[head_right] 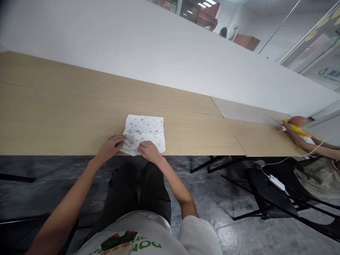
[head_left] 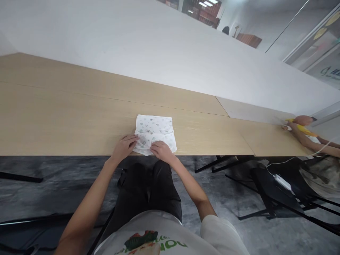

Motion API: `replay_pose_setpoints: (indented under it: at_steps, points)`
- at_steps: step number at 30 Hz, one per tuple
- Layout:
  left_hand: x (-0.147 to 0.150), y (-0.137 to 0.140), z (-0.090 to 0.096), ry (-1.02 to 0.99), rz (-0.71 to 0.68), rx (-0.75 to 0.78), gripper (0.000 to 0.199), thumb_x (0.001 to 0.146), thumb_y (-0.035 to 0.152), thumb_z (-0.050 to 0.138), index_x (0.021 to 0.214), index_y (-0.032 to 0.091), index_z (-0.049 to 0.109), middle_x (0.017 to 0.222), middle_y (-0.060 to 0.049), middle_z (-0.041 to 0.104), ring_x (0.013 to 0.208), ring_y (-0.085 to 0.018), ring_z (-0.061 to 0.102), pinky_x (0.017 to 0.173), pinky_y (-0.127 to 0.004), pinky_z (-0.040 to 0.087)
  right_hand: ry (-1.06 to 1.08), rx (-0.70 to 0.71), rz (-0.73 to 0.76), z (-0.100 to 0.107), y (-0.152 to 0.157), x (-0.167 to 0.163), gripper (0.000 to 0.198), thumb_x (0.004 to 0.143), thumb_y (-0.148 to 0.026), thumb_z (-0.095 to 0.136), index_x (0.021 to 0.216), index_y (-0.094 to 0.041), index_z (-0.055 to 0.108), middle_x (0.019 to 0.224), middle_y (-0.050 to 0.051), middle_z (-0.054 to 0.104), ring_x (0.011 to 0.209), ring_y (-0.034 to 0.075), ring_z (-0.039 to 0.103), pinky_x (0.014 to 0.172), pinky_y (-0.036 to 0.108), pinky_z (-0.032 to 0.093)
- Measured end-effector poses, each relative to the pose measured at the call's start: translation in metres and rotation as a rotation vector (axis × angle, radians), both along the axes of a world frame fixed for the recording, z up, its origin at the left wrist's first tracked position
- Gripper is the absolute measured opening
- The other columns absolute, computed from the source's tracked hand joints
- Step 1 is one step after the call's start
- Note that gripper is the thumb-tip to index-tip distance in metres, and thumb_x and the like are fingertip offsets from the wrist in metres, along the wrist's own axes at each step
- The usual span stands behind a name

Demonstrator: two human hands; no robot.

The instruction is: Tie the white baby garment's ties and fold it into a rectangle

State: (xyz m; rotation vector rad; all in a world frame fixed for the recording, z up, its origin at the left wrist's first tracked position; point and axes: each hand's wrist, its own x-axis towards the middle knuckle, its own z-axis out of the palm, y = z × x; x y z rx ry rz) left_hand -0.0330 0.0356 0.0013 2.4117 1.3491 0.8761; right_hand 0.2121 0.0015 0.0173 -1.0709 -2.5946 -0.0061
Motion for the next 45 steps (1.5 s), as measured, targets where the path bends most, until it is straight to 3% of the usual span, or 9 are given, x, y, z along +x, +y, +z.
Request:
replay_pose_setpoints:
  at_steps: [8,12,18,22,28,32,34,39,45]
  points:
    - [-0.003,-0.039,-0.012,0.122,-0.149,0.070,0.066,0.088,0.065,0.045,0.135,0.020,0.056,0.141,-0.009,0.055,0.134,-0.026,0.048,0.117,-0.045,0.033,0.132,-0.037,-0.026,-0.010,-0.020,0.036,0.040,0.097,-0.037,0.052,0.129,-0.015,0.061,0.136,0.014,0.058,0.132,0.023,0.050,0.116,0.042,0.035]
    - [-0.009,-0.039,-0.021,0.154,-0.160,0.110,0.056,0.091,0.056,0.047,0.135,0.023,0.057,0.140,-0.009,0.056,0.132,-0.026,0.049,0.115,-0.045,0.035,0.108,-0.033,-0.091,-0.016,-0.027,0.061,0.057,0.090,-0.046,0.061,0.137,-0.013,0.054,0.143,0.018,0.051,0.139,0.028,0.042,0.118,0.048,0.030]
    - [-0.011,-0.043,-0.023,0.107,-0.128,0.088,0.041,0.090,0.027,0.043,0.124,0.027,0.066,0.127,-0.006,0.066,0.122,-0.024,0.058,0.108,-0.045,0.044,0.141,-0.031,-0.181,-0.028,-0.036,0.092,0.047,0.085,-0.010,0.054,0.132,-0.014,0.059,0.135,0.016,0.059,0.132,0.025,0.050,0.118,0.051,0.032]
    - [-0.012,-0.053,-0.014,0.068,-0.126,0.047,0.044,0.082,0.018,0.042,0.112,0.029,0.072,0.116,-0.003,0.071,0.115,-0.023,0.062,0.107,-0.046,0.044,0.359,-0.055,-0.153,-0.029,-0.049,0.099,0.041,0.081,-0.005,0.049,0.111,-0.020,0.071,0.114,0.009,0.072,0.115,0.022,0.063,0.115,0.051,0.035]
    - [-0.010,-0.060,0.004,-0.246,-0.111,-0.173,0.031,0.082,0.044,0.055,0.099,0.026,0.073,0.108,-0.006,0.073,0.114,-0.027,0.061,0.104,-0.045,0.045,0.872,-0.298,-0.288,-0.005,-0.054,0.102,0.015,0.082,-0.030,0.063,0.087,-0.021,0.074,0.092,0.006,0.075,0.095,0.022,0.068,0.098,0.042,0.049]
    - [0.008,-0.030,0.018,-0.565,0.087,-0.312,0.054,0.075,0.063,0.061,0.106,0.019,0.067,0.099,-0.007,0.072,0.095,-0.026,0.066,0.084,-0.038,0.054,1.098,-0.432,-0.435,0.012,-0.014,0.090,0.031,0.078,-0.048,0.068,0.082,-0.018,0.069,0.075,0.003,0.069,0.074,0.019,0.064,0.071,0.029,0.053]
    - [0.020,-0.004,0.022,-0.714,0.163,-0.318,0.067,0.075,0.066,0.061,0.121,0.018,0.059,0.105,-0.008,0.070,0.093,-0.024,0.066,0.080,-0.036,0.055,1.143,-0.408,-0.481,0.016,0.017,0.081,0.033,0.080,-0.049,0.066,0.087,-0.017,0.067,0.078,0.004,0.069,0.076,0.018,0.063,0.070,0.028,0.053]
    - [0.033,0.046,0.013,-0.551,0.296,-0.472,0.076,0.083,0.052,0.060,0.145,0.019,0.032,0.125,-0.017,0.064,0.106,-0.026,0.065,0.085,-0.040,0.055,0.761,-0.364,-0.805,0.011,0.071,0.065,0.025,0.088,-0.028,0.055,0.103,-0.012,0.066,0.095,0.012,0.072,0.090,0.021,0.067,0.084,0.034,0.052]
    - [0.028,0.049,-0.001,-0.324,0.381,-0.362,0.078,0.083,0.037,0.058,0.150,0.016,0.025,0.127,-0.019,0.062,0.110,-0.030,0.064,0.093,-0.045,0.052,0.505,-0.240,-0.878,0.001,0.064,0.062,0.038,0.087,-0.016,0.049,0.123,-0.013,0.058,0.103,0.013,0.072,0.098,0.024,0.068,0.089,0.034,0.051]
